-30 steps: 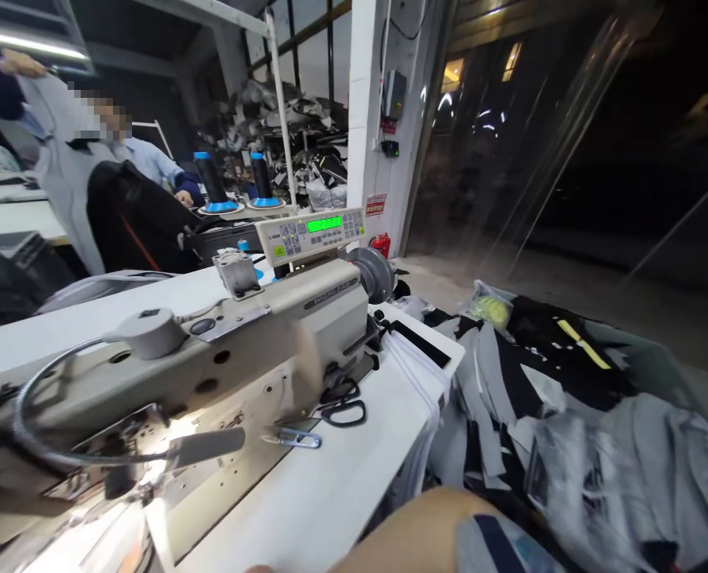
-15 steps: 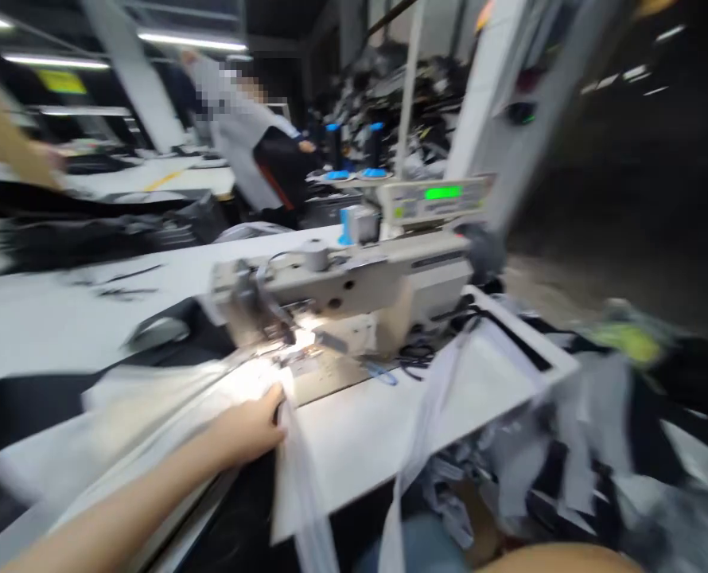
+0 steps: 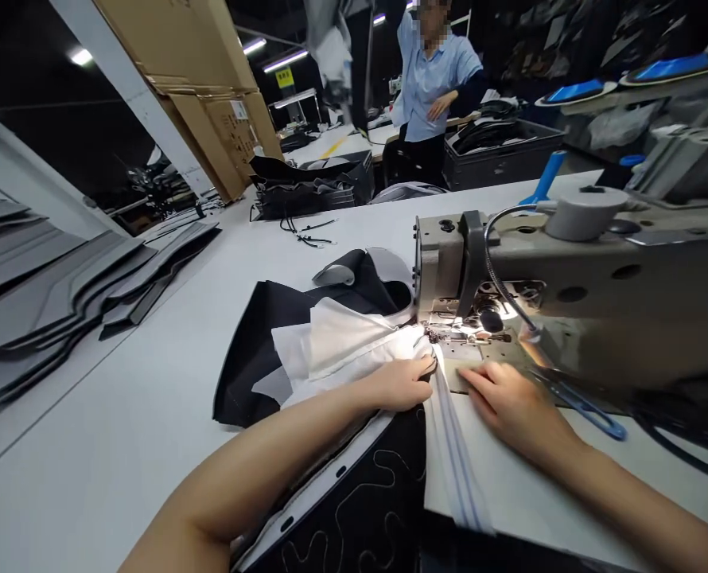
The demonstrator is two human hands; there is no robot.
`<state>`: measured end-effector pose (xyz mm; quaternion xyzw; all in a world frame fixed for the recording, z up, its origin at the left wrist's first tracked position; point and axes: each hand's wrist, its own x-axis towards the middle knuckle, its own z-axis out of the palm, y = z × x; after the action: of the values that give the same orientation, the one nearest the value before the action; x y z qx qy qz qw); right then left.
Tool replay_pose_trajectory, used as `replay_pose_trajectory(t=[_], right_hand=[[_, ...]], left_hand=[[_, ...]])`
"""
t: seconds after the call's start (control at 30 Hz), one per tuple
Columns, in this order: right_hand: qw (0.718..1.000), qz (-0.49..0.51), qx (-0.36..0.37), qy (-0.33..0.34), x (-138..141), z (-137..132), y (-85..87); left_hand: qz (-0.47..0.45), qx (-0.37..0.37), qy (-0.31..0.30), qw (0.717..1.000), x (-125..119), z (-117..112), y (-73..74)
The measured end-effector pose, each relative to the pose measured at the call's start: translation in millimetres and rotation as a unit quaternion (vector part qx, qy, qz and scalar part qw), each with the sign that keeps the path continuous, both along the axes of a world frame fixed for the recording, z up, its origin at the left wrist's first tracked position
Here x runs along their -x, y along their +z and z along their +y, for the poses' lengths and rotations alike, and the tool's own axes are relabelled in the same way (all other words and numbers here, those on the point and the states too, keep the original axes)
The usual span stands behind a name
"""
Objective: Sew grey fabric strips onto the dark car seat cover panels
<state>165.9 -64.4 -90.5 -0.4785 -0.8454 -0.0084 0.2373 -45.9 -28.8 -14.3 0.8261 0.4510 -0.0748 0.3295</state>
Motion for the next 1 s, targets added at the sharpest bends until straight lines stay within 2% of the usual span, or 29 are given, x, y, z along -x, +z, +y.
replay_pose_trajectory(t=[0.1, 0.23, 0.53, 0.73, 0.83, 1.0], right_hand=[[1.000, 0.021, 0.004, -0.008, 15, 26, -17.0], [0.998, 0.057, 0.019, -0.003, 29, 35, -25.2], [0.994, 0.107, 0.034, 0.003, 30, 42, -25.8], [0.993, 0.114, 0.021, -0.019, 22, 41, -30.5], [0.993, 0.112, 0.030, -0.025, 22, 41, -30.8], [0.990, 0.131, 0.045, -0.005, 27, 38, -25.4]], left_hand=[[-0.002, 0.007, 0.014, 1.000, -3, -2, -1.0], [0.026, 0.002, 0.034, 0.999, -9, -6, 0.1], [0.056, -0.014, 0.065, 0.996, -22, 2, -2.7], [0.038, 0.024, 0.007, 0.999, -10, 5, 7.2], [0.062, -0.002, -0.010, 0.998, -10, 1, 6.8], [0.079, -0.038, 0.000, 0.996, -15, -5, 2.5]])
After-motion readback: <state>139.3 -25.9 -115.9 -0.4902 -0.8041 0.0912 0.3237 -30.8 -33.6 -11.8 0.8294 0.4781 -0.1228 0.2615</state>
